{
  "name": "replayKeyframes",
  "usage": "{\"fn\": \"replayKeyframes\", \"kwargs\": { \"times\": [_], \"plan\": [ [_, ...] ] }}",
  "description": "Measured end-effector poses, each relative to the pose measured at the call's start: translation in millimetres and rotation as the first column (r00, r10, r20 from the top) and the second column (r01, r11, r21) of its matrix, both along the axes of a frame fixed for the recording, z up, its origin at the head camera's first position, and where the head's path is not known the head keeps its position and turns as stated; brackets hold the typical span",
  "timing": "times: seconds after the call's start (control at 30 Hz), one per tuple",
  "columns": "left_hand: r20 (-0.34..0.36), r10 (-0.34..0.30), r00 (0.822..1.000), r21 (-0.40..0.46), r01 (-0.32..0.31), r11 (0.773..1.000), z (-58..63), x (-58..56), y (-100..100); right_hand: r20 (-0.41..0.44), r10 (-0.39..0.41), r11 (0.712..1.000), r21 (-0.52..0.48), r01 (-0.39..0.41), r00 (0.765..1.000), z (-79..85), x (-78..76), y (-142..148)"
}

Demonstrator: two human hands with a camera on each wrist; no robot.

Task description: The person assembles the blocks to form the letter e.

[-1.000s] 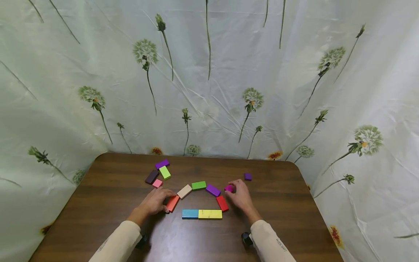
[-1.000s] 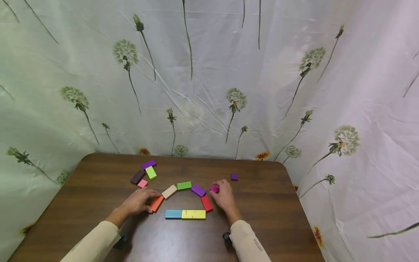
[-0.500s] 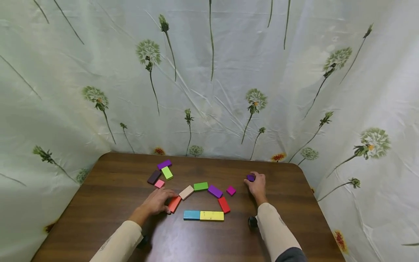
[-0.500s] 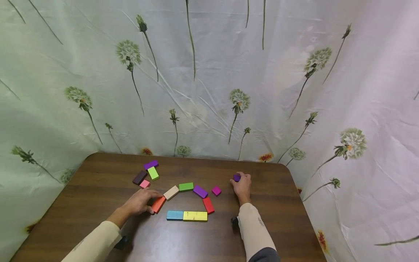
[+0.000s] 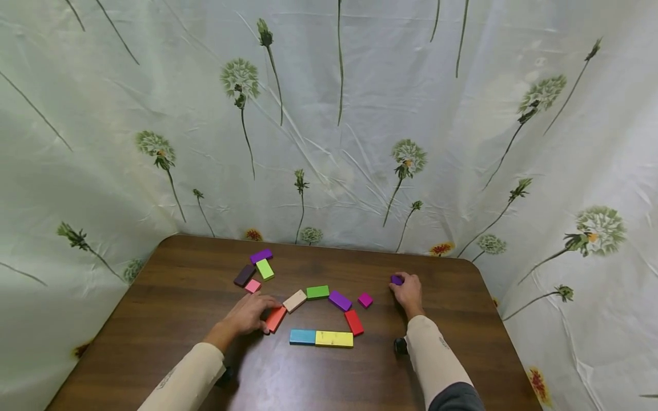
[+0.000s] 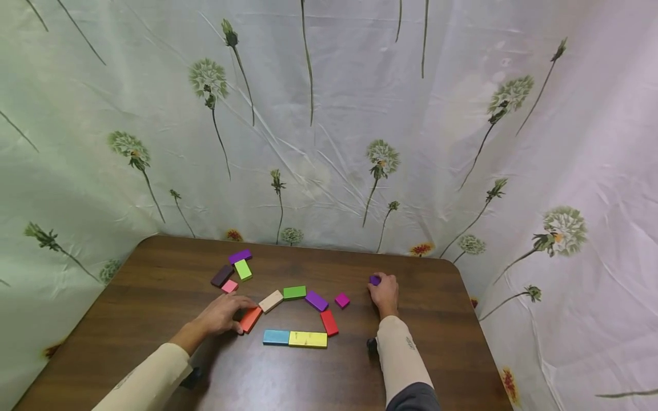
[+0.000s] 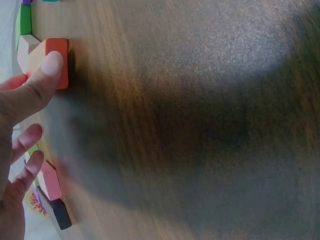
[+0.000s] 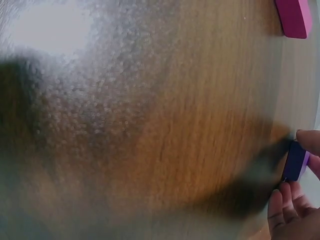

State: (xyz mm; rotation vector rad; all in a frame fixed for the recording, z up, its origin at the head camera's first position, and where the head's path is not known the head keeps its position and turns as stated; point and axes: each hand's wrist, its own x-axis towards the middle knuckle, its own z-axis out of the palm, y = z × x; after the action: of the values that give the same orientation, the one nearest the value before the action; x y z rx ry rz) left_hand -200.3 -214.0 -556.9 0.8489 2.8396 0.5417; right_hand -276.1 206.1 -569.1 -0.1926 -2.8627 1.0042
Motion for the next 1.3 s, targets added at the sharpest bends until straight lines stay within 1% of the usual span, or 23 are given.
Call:
{"fn": "replayKeyframes", "kwargs": {
  "times": [0.27,0.43,0.6,0.7,0.87,1.1,1.23,1.3],
  "plan": [
    [-0.005,-0.016,1.0,0.008,0.016,1.0,-1.0,-1.0,2.7,0.029,0.004,1.0,0.006,-0.004,1.0,5.5,5.0,4.1],
    [-0.01,-0.022,1.0,-0.004,0.022,1.0,-0.7,-1.4,5.2,0.045,0.006,1.0,-0.015,-0.006,0.999,10.7,11.6,6.6],
    [-0.001,-0.014,1.0,-0.012,0.014,1.0,1.0,-0.3,7.4,0.034,0.006,0.999,-0.042,-0.005,0.999,11.2,17.7,8.5],
    [-0.001,-0.012,1.0,-0.012,0.012,1.0,-0.2,-0.3,6.6,0.026,0.013,0.998,-0.055,-0.011,1.0,12.5,22.6,6.5],
    [-0.003,-0.004,1.0,-0.005,0.004,1.0,-0.1,-0.6,4.9,-0.002,0.044,0.996,-0.075,-0.044,0.999,16.6,31.6,-0.6],
    [0.05,0.045,0.998,0.003,-0.046,0.999,4.4,1.3,4.7,-0.03,0.118,0.986,-0.116,-0.12,0.993,23.7,42.6,-15.9],
    [0.063,0.043,0.997,0.003,-0.043,0.999,3.9,1.6,4.0,-0.055,0.154,0.98,-0.12,-0.159,0.987,27.2,49.5,-26.2],
    [0.055,0.032,0.998,0.018,-0.033,0.999,4.0,2.0,3.2,-0.067,0.169,0.977,-0.12,-0.176,0.983,28.5,52.7,-32.0]
  ]
}}
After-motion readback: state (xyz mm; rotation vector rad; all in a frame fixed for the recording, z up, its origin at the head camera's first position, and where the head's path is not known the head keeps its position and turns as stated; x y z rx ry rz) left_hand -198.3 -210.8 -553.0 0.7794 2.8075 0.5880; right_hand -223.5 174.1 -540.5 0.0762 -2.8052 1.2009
